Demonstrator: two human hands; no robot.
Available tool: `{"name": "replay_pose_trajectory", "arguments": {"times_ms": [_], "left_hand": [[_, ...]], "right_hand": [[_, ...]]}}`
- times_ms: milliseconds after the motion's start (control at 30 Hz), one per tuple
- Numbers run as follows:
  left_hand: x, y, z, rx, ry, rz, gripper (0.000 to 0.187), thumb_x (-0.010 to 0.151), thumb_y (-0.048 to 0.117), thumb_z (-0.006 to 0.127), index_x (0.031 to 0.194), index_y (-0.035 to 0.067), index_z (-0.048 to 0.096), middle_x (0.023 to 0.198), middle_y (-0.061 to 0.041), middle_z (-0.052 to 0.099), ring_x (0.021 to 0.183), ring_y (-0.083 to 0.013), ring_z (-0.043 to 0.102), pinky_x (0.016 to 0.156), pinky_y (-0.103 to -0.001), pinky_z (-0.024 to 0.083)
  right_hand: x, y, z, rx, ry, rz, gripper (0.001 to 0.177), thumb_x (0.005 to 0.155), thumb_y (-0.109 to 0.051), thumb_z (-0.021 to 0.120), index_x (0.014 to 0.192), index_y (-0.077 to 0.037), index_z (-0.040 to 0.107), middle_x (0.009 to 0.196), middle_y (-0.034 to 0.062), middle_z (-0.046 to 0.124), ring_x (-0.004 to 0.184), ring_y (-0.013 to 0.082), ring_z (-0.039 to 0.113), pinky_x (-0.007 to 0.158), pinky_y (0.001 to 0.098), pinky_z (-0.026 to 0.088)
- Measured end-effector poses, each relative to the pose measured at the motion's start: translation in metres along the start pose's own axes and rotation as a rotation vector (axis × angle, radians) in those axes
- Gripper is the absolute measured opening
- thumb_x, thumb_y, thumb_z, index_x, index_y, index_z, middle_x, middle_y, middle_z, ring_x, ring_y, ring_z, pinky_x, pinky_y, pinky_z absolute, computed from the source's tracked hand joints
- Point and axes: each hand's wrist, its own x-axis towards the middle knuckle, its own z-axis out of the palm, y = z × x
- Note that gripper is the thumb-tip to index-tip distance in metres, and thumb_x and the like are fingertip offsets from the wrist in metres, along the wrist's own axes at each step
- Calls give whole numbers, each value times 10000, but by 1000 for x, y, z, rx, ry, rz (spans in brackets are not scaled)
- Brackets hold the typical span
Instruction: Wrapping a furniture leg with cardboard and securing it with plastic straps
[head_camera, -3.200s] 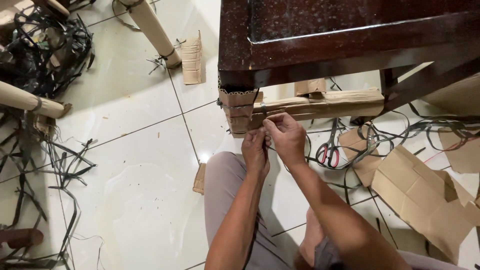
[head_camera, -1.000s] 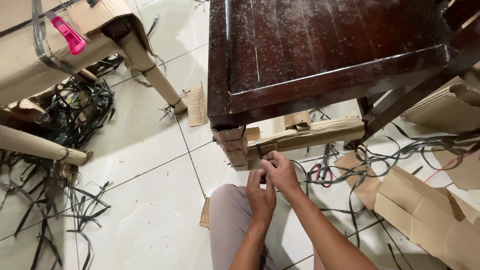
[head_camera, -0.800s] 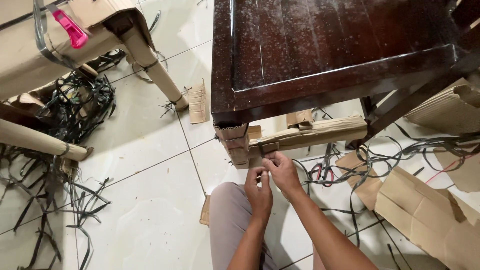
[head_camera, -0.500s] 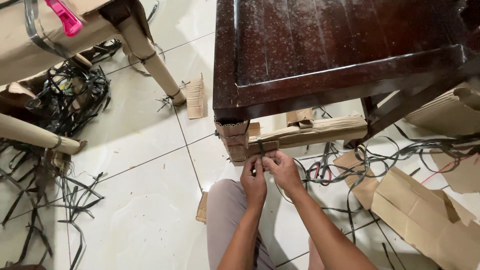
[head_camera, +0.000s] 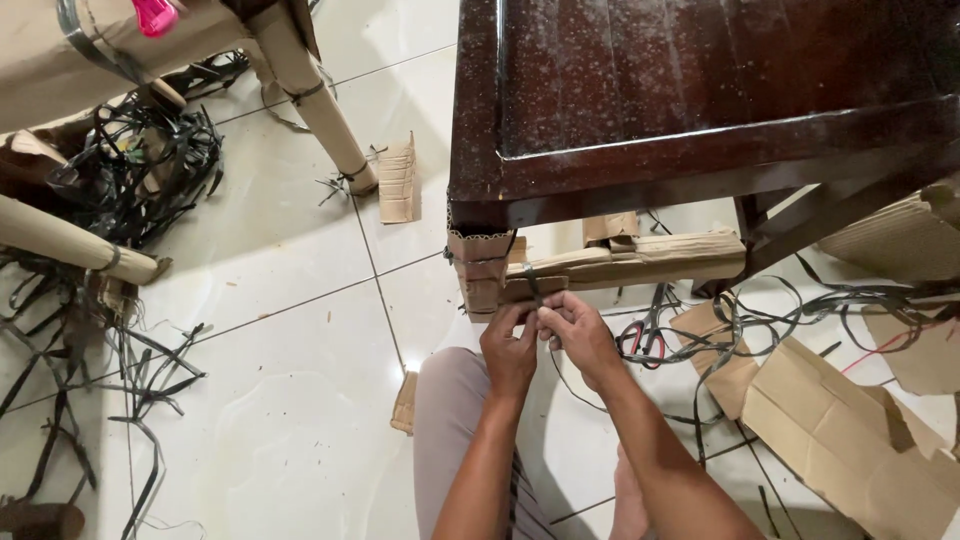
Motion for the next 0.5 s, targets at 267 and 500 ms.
{"name": "replay_pose_trajectory", "arguments": {"times_ms": [267,500], "left_hand": [[-9,-9,1,-315,60,-209,168,906,-33,692,1017,61,776,835,-127,750,846,-163,697,773,-367,599],[-8,-12,9,-528,5,-454,223,910,19,723,1117,89,768,870,-51,780,819,-52,638,827,-284,590]], "right_hand": [[8,10,-7,46,84,19,117,959,-114,674,1055,-50,656,870,76,689,757,141,681,608,211,554],[4,18,-4,53,16,14,113,967,-97,654,1043,-13,660,730,117,668,541,169,656,435,222,537]]}}
